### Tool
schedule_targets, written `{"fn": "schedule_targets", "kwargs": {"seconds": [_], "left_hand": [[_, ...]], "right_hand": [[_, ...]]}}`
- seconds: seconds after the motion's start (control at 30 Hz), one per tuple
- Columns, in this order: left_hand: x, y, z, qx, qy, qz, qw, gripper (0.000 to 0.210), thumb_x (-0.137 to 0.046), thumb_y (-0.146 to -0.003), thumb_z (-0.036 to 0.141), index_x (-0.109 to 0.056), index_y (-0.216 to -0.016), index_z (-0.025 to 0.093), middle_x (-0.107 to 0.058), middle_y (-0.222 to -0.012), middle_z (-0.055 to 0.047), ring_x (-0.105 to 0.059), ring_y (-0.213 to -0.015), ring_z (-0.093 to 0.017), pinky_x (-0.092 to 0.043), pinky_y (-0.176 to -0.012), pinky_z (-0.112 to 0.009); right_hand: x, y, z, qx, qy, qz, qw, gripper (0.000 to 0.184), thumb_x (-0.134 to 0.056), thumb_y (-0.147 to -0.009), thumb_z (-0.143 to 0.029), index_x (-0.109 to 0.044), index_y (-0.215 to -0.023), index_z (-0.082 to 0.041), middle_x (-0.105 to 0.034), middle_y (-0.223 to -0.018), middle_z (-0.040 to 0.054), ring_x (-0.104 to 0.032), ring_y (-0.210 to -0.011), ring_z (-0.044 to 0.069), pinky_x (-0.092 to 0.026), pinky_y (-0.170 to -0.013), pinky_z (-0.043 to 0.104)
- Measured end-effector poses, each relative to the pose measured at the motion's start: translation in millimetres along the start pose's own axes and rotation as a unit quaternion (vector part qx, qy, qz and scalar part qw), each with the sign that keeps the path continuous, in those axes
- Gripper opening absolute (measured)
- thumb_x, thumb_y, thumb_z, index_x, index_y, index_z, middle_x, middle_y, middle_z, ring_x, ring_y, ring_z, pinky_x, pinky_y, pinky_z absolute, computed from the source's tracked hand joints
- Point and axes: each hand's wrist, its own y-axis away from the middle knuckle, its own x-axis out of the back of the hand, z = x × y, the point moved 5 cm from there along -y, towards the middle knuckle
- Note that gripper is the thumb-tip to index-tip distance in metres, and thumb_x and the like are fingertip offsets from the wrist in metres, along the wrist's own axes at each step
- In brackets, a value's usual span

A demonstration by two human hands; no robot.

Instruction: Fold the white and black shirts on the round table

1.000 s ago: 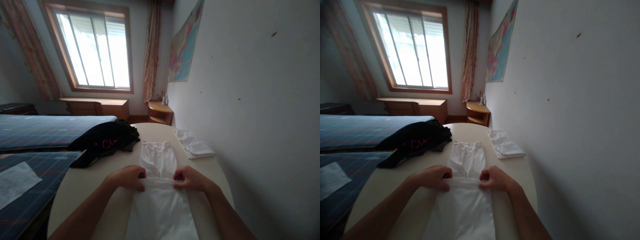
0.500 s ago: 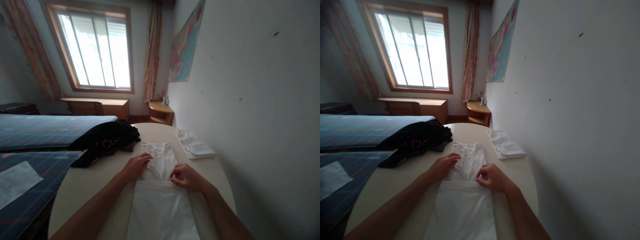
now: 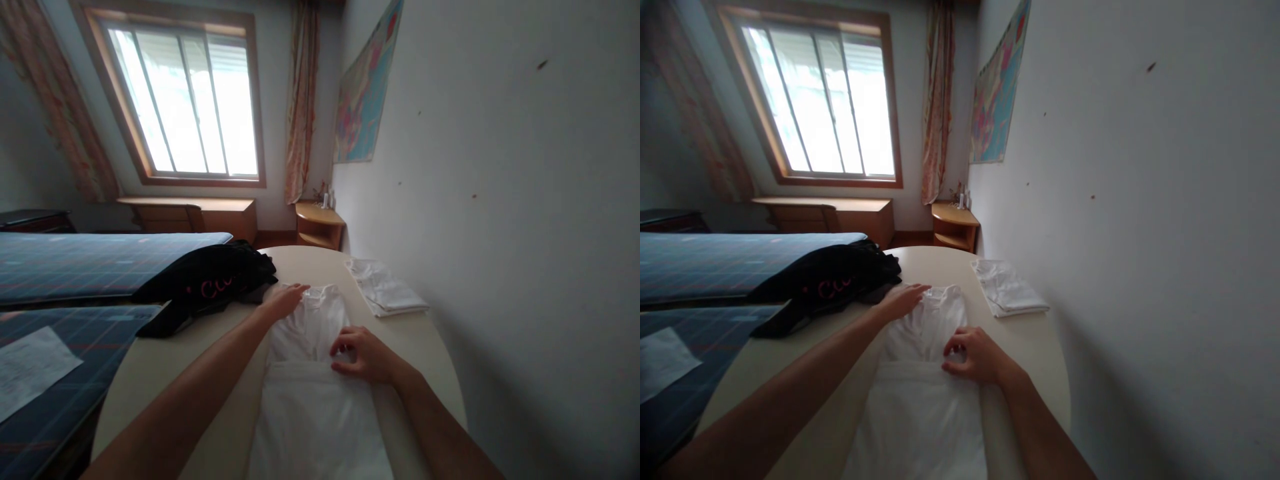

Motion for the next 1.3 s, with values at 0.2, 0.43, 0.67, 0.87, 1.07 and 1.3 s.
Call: {"fn": "schedule_targets", "kwargs": {"seconds": [0.2,0.43,0.67,0.87,1.07,1.3], "left_hand": [[2.5,-16,3,0.028,-0.06,-0.035,0.997,0.026,-0.05,-0.092,0.021,-0.073,-0.104,0.024,-0.07,-0.109,-0.007,-0.066,-0.099,-0.022,-0.047,-0.089,-0.03],[-10.8,-8,0,0.106,-0.08,0.005,0.991,0.026,-0.046,-0.094,0.022,-0.069,-0.107,0.022,-0.067,-0.11,-0.007,-0.064,-0.099,-0.021,-0.047,-0.086,-0.03],[-13.3,16,17,0.147,-0.078,0.051,0.985,0.033,-0.046,-0.094,0.023,-0.057,-0.126,0.019,-0.05,-0.14,-0.012,-0.056,-0.12,-0.024,-0.044,-0.1,-0.034],[-34.9,56,48,0.036,-0.048,-0.045,0.997,0.06,-0.041,-0.096,0.055,-0.037,-0.148,0.025,-0.02,-0.162,-0.012,-0.019,-0.147,-0.038,-0.024,-0.116,-0.053],[-35.3,86,67,-0.046,-0.014,-0.112,0.993,0.065,-0.03,-0.096,0.066,-0.025,-0.154,0.037,-0.013,-0.164,-0.007,-0.003,-0.149,-0.04,-0.016,-0.116,-0.059],[-29.8,92,73,-0.064,-0.022,-0.104,0.992,0.064,-0.034,-0.096,0.064,-0.028,-0.153,0.037,-0.014,-0.164,-0.007,-0.006,-0.149,-0.037,-0.013,-0.117,-0.059]], "right_hand": [[-1,0,1,0.003,-0.004,0.002,1.0,0.018,-0.075,-0.076,-0.035,-0.075,-0.088,-0.022,-0.066,-0.084,0.0021,-0.06,-0.077,0.015,-0.045,-0.074,0.024],[-2,-1,1,0.007,0.008,0.004,1.0,0.016,-0.076,-0.075,-0.033,-0.074,-0.086,-0.021,-0.066,-0.082,0.0018,-0.061,-0.077,0.015,-0.045,-0.076,0.026],[-3,-1,5,0.015,0.042,0.036,0.998,0.037,-0.071,-0.081,-0.045,-0.07,-0.113,-0.026,-0.063,-0.125,0.0088,-0.055,-0.117,0.026,-0.039,-0.103,0.04],[0,-2,-5,0.023,0.025,0.01,0.999,0.026,-0.067,-0.084,-0.043,-0.074,-0.104,-0.027,-0.071,-0.11,0.0052,-0.061,-0.106,0.022,-0.039,-0.099,0.035],[-3,-5,6,-0.033,0.002,0.02,0.999,0.022,-0.057,-0.09,-0.035,-0.073,-0.086,-0.02,-0.071,-0.077,0.0024,-0.061,-0.07,0.015,-0.042,-0.069,0.024],[20,-19,78,-0.258,0.092,0.198,0.941,0.029,-0.043,-0.094,-0.02,-0.065,-0.113,-0.018,-0.074,-0.099,0.0074,-0.067,-0.09,0.017,-0.044,-0.078,0.024]]}}
